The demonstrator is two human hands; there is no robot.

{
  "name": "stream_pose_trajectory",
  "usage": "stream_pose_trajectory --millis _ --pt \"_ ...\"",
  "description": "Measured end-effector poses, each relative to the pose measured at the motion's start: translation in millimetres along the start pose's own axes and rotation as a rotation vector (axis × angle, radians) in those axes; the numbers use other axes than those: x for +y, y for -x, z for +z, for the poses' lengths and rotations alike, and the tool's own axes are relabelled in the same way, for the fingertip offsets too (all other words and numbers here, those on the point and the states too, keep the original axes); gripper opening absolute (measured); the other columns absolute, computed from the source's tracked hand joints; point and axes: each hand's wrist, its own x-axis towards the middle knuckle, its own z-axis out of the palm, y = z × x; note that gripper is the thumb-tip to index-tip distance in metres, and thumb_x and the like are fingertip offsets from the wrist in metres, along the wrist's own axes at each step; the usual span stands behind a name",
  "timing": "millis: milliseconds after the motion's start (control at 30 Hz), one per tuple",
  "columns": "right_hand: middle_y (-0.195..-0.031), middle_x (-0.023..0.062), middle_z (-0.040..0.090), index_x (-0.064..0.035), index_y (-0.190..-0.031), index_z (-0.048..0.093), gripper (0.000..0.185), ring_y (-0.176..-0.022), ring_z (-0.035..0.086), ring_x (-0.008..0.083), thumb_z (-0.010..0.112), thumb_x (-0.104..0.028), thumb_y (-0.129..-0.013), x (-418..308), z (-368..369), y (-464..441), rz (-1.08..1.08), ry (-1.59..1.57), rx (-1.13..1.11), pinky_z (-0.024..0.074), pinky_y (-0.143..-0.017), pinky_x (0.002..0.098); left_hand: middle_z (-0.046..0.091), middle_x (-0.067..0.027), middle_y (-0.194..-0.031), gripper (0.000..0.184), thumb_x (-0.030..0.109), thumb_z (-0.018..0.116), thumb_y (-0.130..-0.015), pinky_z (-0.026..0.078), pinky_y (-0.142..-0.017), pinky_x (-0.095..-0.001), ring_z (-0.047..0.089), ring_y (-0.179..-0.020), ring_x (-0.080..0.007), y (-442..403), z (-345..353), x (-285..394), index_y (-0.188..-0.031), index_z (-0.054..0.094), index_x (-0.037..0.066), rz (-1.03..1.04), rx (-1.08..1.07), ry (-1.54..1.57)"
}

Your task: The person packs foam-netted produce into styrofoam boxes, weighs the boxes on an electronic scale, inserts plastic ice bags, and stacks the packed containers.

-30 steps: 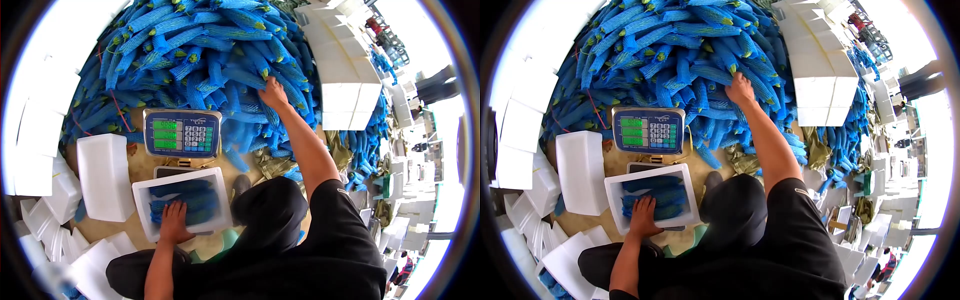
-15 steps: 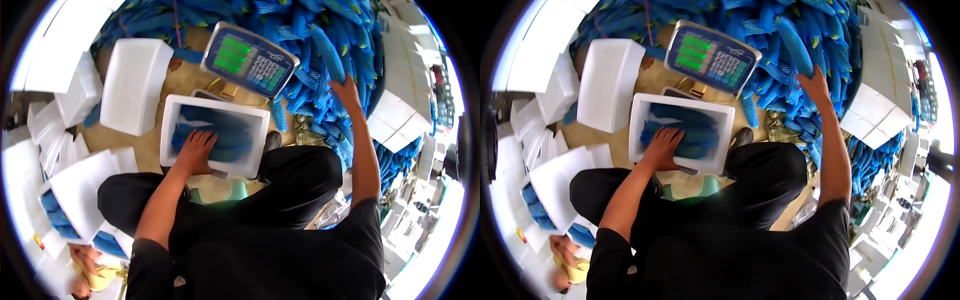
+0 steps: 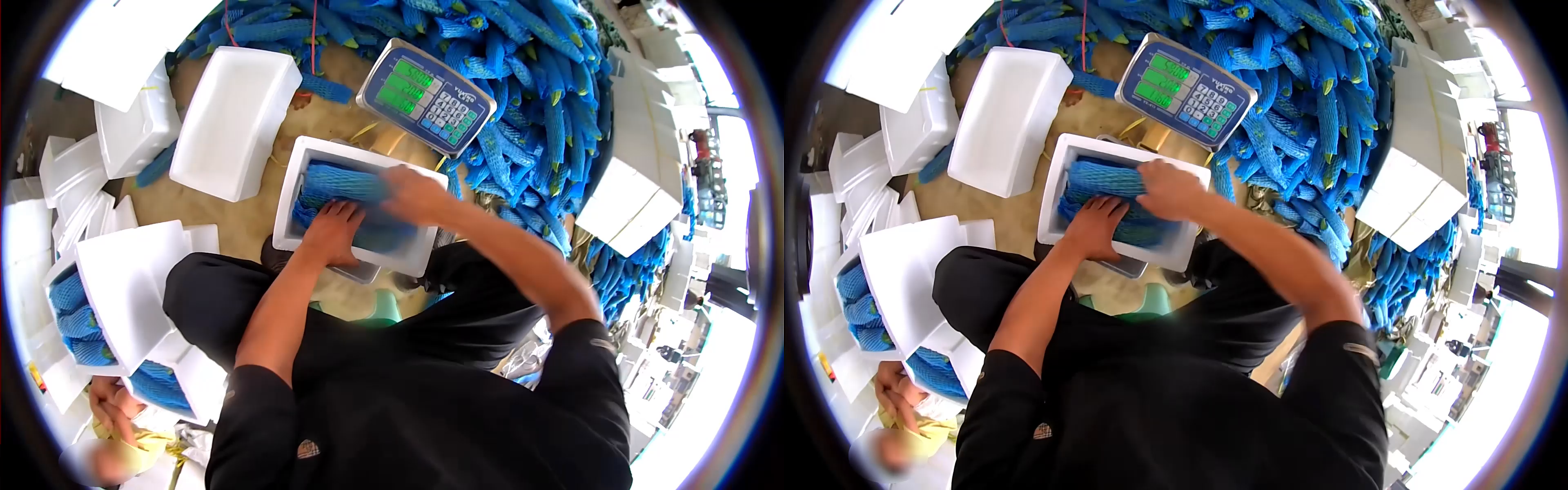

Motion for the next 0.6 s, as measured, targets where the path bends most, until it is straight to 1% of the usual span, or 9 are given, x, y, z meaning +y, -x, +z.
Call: stream_pose_trajectory --millis 33,67,133,233,267,367,467,567,600 --pt "-0.125 0.0213 0.064 -0.0044 -0.133 0.057 0.051 -0.116 0.065 0.0408 0.070 -0.035 -0.094 -3 39 -26 0.003 0.073 0.118 0.0529 -0.097 0.0495 0.051 -0.0182 -0.152 0.104 0.047 0.087 -0.059 0.028 -0.126 -0.0504 0.044 -0.144 -0.0361 2 8 -3 -0.150 0.052 0.009 0.018 0.056 0.015" --pt "-0.124 0.0203 0.064 -0.0046 -0.132 0.057 0.051 -0.116 0.065 0.0400 0.071 -0.033 -0.092 -1 62 -37 0.008 0.115 0.163 0.0528 -0.096 0.0500 0.054 -0.0183 -0.147 0.098 0.045 0.086 -0.058 0.030 -0.125 -0.0497 0.046 -0.141 -0.0366 4 7 -4 -0.145 0.056 0.009 0.036 0.106 0.042" --pt "-0.121 0.0183 0.065 -0.0052 -0.131 0.057 0.052 -0.114 0.065 0.0386 0.073 -0.028 -0.088 -4 94 -44 0.027 0.188 0.250 0.0525 -0.096 0.0509 0.056 -0.0187 -0.144 0.099 0.041 0.087 -0.057 0.033 -0.123 -0.0493 0.049 -0.137 -0.0385 5 5 -3 -0.145 0.057 0.008 0.047 0.109 0.051" --pt "-0.118 0.0158 0.065 -0.0063 -0.129 0.057 0.049 -0.111 0.065 0.0366 0.073 -0.023 -0.085 -29 79 -30 0.073 0.177 0.287 0.0533 -0.090 0.0520 0.058 -0.0192 -0.142 0.098 0.039 0.087 -0.057 0.034 -0.123 -0.0495 0.051 -0.135 -0.0397 5 -2 3 -0.145 0.057 0.007 0.015 0.037 0.077" --pt "-0.116 0.0158 0.065 -0.0060 -0.129 0.056 0.049 -0.108 0.065 0.0360 0.072 -0.021 -0.084 -28 77 -32 0.094 0.161 0.266 0.0540 -0.085 0.0512 0.058 -0.0193 -0.141 0.098 0.039 0.088 -0.057 0.034 -0.123 -0.0496 0.051 -0.134 -0.0399 2 -6 2 -0.144 0.057 0.007 0.000 0.009 0.075" --pt "-0.116 0.0156 0.065 -0.0062 -0.127 0.056 0.049 -0.107 0.065 0.0356 0.072 -0.019 -0.083 -29 88 -34 0.129 0.092 0.245 0.0543 -0.083 0.0508 0.058 -0.0202 -0.140 0.096 0.039 0.088 -0.057 0.033 -0.124 -0.0503 0.050 -0.135 -0.0404 3 -3 1 -0.143 0.058 0.008 0.028 0.073 0.075" --pt "-0.115 0.0154 0.065 -0.0067 -0.125 0.057 0.048 -0.109 0.065 0.0358 0.073 -0.018 -0.081 -35 97 -38 0.213 0.184 0.272 0.0541 -0.084 0.0523 0.057 -0.0206 -0.141 0.096 0.040 0.088 -0.057 0.031 -0.125 -0.0505 0.049 -0.136 -0.0403 1 -2 0 -0.142 0.057 0.007 0.038 0.062 0.038" --pt "-0.106 0.0134 0.065 -0.0091 -0.114 0.062 0.042 -0.099 0.068 0.0345 0.076 -0.014 -0.074 -36 93 -50 0.279 0.139 0.403 0.0564 -0.074 0.0505 0.056 -0.0206 -0.144 0.096 0.040 0.089 -0.057 0.028 -0.127 -0.0502 0.048 -0.139 -0.0395 4 -1 3 -0.142 0.056 0.006 0.044 0.159 0.079" --pt "-0.106 0.0127 0.065 -0.0088 -0.113 0.063 0.042 -0.101 0.067 0.0345 0.076 -0.013 -0.074 -34 90 -50 0.176 0.170 0.498 0.0553 -0.079 0.0515 0.055 -0.0206 -0.145 0.097 0.039 0.089 -0.058 0.028 -0.127 -0.0502 0.047 -0.140 -0.0394 2 -3 0 -0.143 0.056 0.006 0.030 0.119 0.079"
